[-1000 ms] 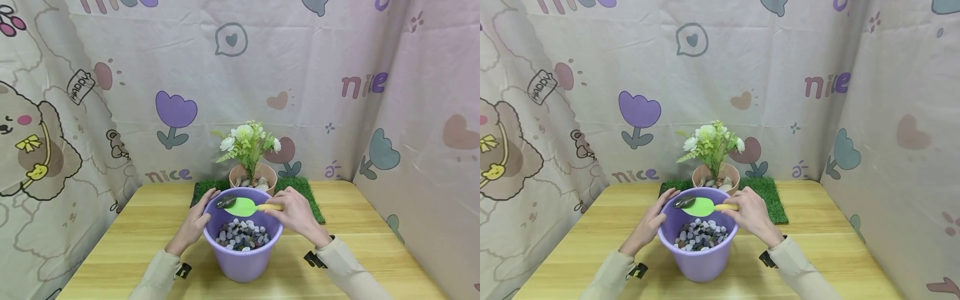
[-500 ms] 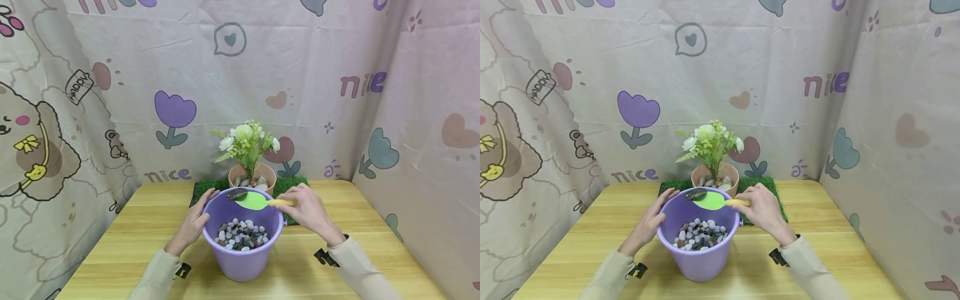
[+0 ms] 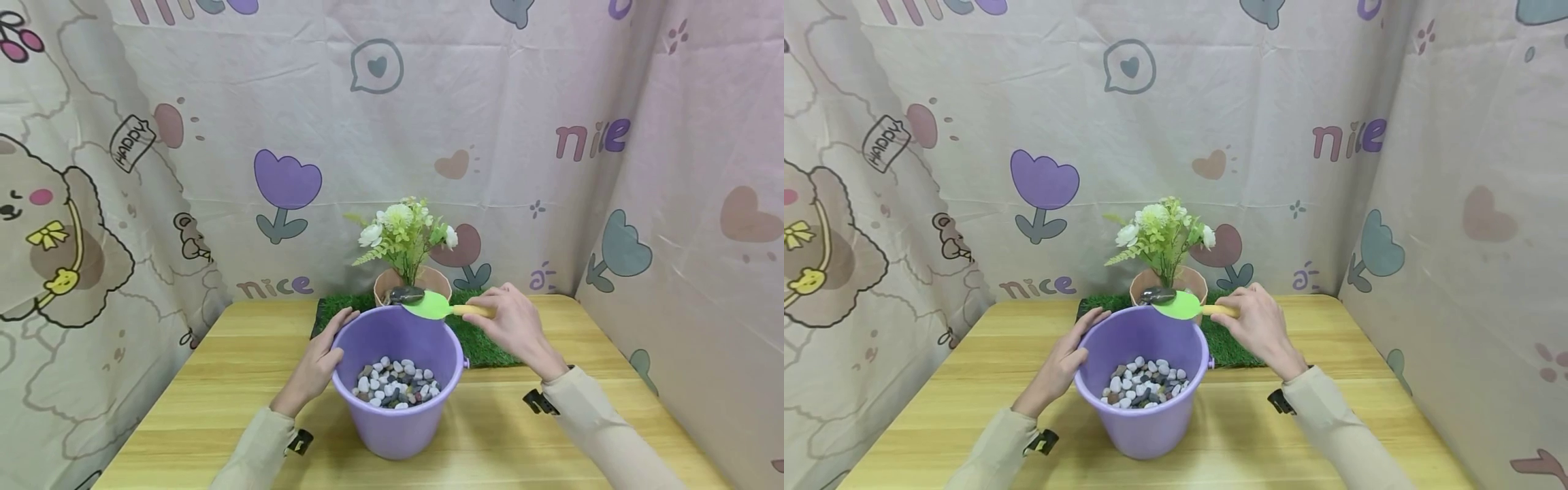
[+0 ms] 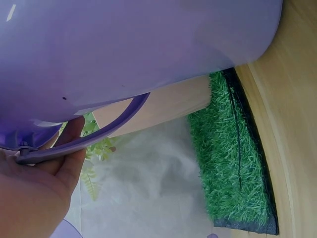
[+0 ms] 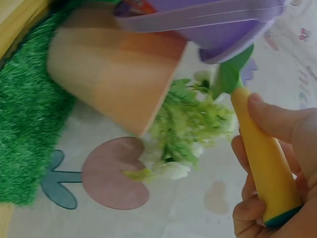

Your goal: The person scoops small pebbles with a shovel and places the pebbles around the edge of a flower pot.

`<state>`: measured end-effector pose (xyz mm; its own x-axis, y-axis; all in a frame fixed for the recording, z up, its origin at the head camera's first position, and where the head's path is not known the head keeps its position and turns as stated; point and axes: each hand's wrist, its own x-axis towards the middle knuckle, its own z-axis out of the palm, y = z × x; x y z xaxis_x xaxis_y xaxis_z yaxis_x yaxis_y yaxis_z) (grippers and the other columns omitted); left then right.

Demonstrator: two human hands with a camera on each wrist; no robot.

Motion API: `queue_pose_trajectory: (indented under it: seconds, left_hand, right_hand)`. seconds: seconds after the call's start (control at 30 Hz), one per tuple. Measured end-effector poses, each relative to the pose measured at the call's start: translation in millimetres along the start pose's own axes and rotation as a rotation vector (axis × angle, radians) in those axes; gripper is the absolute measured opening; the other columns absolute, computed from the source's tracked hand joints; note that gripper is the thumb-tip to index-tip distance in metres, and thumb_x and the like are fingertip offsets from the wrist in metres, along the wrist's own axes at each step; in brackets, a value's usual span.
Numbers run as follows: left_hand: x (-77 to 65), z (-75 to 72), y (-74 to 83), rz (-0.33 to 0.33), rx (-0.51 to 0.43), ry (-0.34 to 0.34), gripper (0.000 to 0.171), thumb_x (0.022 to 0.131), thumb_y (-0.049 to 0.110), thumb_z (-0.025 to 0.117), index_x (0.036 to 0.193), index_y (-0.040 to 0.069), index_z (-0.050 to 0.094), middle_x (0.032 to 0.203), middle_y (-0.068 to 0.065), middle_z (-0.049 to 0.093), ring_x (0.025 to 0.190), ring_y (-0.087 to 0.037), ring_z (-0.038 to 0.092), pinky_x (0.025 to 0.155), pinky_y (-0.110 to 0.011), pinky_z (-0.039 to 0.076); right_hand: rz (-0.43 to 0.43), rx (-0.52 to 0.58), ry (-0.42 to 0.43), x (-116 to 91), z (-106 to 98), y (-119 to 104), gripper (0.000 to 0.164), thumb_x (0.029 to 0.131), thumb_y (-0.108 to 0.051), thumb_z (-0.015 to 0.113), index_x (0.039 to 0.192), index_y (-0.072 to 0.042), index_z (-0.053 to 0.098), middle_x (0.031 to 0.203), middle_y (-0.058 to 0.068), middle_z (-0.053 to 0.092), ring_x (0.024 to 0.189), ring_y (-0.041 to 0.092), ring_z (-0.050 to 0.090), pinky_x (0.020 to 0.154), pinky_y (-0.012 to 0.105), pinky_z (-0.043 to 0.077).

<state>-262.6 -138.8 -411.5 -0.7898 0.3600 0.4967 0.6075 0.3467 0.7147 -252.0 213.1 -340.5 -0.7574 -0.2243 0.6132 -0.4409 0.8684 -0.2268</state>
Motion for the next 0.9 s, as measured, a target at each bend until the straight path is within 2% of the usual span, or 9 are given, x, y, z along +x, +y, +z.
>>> queue_pose_trajectory:
  seconds: [0.13, 0.4, 0.67, 0.9]
  left_hand:
    - [-0.2, 0.2, 0.0, -0.018, 0.000, 0.001, 0.074, 0.083, -0.002, 0.040, 0.155, 0.015, 0.028, 0.152, -0.001, 0.045, 0.136, -0.023, 0.046, 0.107, -0.031, 0.040]
    - [-1.4, 0.1, 0.3, -0.009, 0.013, 0.008, 0.074, 0.083, -0.003, 0.040, 0.155, 0.014, 0.028, 0.152, -0.003, 0.045, 0.137, -0.025, 0.046, 0.107, -0.032, 0.040]
    - [-2.3, 0.3, -0.6, -0.027, 0.011, 0.004, 0.074, 0.084, -0.002, 0.040, 0.155, 0.016, 0.027, 0.152, -0.003, 0.044, 0.137, -0.023, 0.045, 0.107, -0.037, 0.041]
    - [-1.6, 0.4, -1.5, -0.017, 0.012, 0.010, 0.074, 0.084, -0.002, 0.040, 0.155, 0.016, 0.028, 0.152, -0.003, 0.045, 0.137, -0.023, 0.045, 0.108, -0.035, 0.040]
  right_hand:
    - [0.016, -0.007, 0.002, 7, 10, 9, 0.024, 0.078, -0.032, 0.080, 0.097, -0.018, 0.079, 0.088, 0.002, 0.072, 0.078, 0.016, 0.051, 0.066, 0.031, 0.039]
    - [0.047, -0.052, -0.064, 24, 27, 20, 0.028, 0.079, -0.033, 0.079, 0.101, -0.016, 0.079, 0.090, 0.004, 0.073, 0.078, 0.019, 0.051, 0.068, 0.031, 0.039]
    - [0.006, -0.132, -0.092, 40, 38, 19, 0.028, 0.079, -0.032, 0.079, 0.103, -0.018, 0.079, 0.094, -0.001, 0.073, 0.081, 0.017, 0.049, 0.066, 0.031, 0.041]
    - [-0.039, -0.166, -0.053, 42, 42, 16, 0.026, 0.077, -0.029, 0.081, 0.101, -0.019, 0.079, 0.096, -0.003, 0.073, 0.079, 0.017, 0.047, 0.062, 0.030, 0.039]
